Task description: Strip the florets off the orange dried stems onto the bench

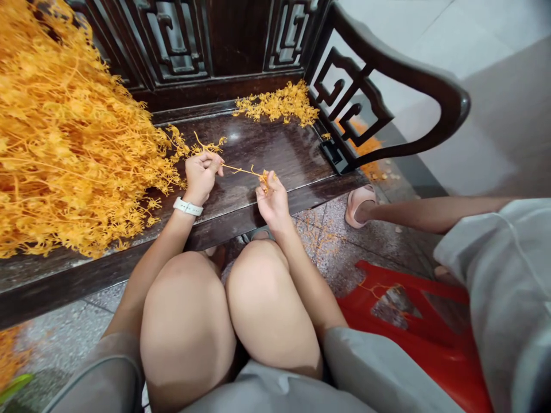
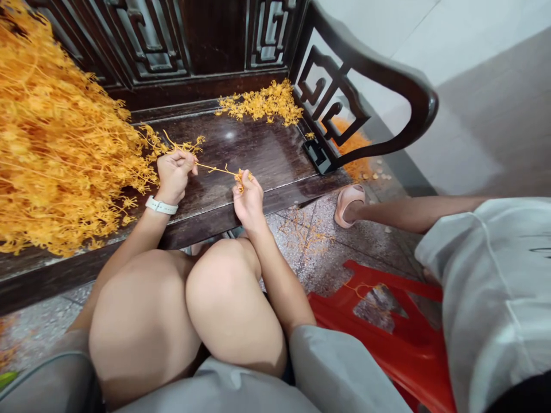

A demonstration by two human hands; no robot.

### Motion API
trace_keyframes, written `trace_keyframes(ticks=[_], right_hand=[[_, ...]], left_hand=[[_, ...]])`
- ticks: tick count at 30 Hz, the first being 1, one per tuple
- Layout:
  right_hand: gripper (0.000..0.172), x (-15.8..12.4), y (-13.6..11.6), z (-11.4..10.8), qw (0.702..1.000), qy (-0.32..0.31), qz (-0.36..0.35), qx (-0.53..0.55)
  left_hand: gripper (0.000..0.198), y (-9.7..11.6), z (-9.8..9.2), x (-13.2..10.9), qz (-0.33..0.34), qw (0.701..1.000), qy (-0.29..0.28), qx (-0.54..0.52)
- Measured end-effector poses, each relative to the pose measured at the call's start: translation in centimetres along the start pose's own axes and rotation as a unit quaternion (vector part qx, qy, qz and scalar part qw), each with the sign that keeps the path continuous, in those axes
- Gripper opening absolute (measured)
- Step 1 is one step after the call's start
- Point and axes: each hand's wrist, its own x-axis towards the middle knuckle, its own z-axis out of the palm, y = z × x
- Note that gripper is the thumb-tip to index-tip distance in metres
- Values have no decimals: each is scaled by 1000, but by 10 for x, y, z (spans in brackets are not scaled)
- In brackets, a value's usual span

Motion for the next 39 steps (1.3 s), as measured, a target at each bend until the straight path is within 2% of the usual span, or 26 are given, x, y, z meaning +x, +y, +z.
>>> trace_keyframes(ticks=[6, 12, 16, 18, 21, 22, 24, 27, 29, 31, 32, 33, 34, 36, 37, 39], right_hand=[[7, 6, 3, -9, 999, 12, -31, -24], [32, 6, 3, -3, 999, 23, -27, 2], [35, 10, 3, -5, 998, 23, -58, -9], [37, 14, 0, -15, 995, 37, -90, -10], [42, 15, -3, -33, 989, 64, -136, -4], [43, 13, -3, -37, 988, 59, -143, -11], [45, 5, -3, -40, 988, 16, -146, -52], [47, -13, -6, -30, 970, -113, -115, -181], [43, -24, -11, -21, 929, -235, -65, -277], [40, -28, -18, -13, 866, -363, 9, -344], [40, -27, -22, -10, 849, -398, 34, -346], [42, -24, -26, -8, 854, -404, 44, -325], [44, -20, -31, -6, 879, -382, 42, -283], [50, -12, -36, -5, 946, -280, 23, -163], [53, -10, -36, -5, 966, -231, 23, -110], [55, -7, -32, -6, 977, -191, 55, -74]], left_hand=[[30, 1, 1, -1, 6, 1000, -4, 22], [31, 1, 2, 1, 3, 1000, 19, 2], [32, 1, -3, 6, -10, 999, 34, -31], [32, 1, -16, 15, -20, 995, 86, -47], [34, 2, -43, 32, -14, 975, 202, -89], [34, 3, -50, 37, -15, 973, 209, -97], [36, 4, -57, 41, -27, 976, 187, -105], [42, 7, -51, 37, -34, 981, 138, -129], [45, 9, -44, 32, -33, 981, 115, -150], [45, 10, -40, 28, -42, 980, 105, -163], [44, 10, -40, 27, -48, 979, 105, -167], [43, 10, -41, 27, -55, 978, 108, -170], [42, 10, -42, 27, -61, 977, 112, -172], [40, 11, -46, 29, -67, 975, 116, -178], [40, 12, -47, 29, -70, 974, 115, -182], [41, 14, -49, 30, -83, 972, 107, -191]])
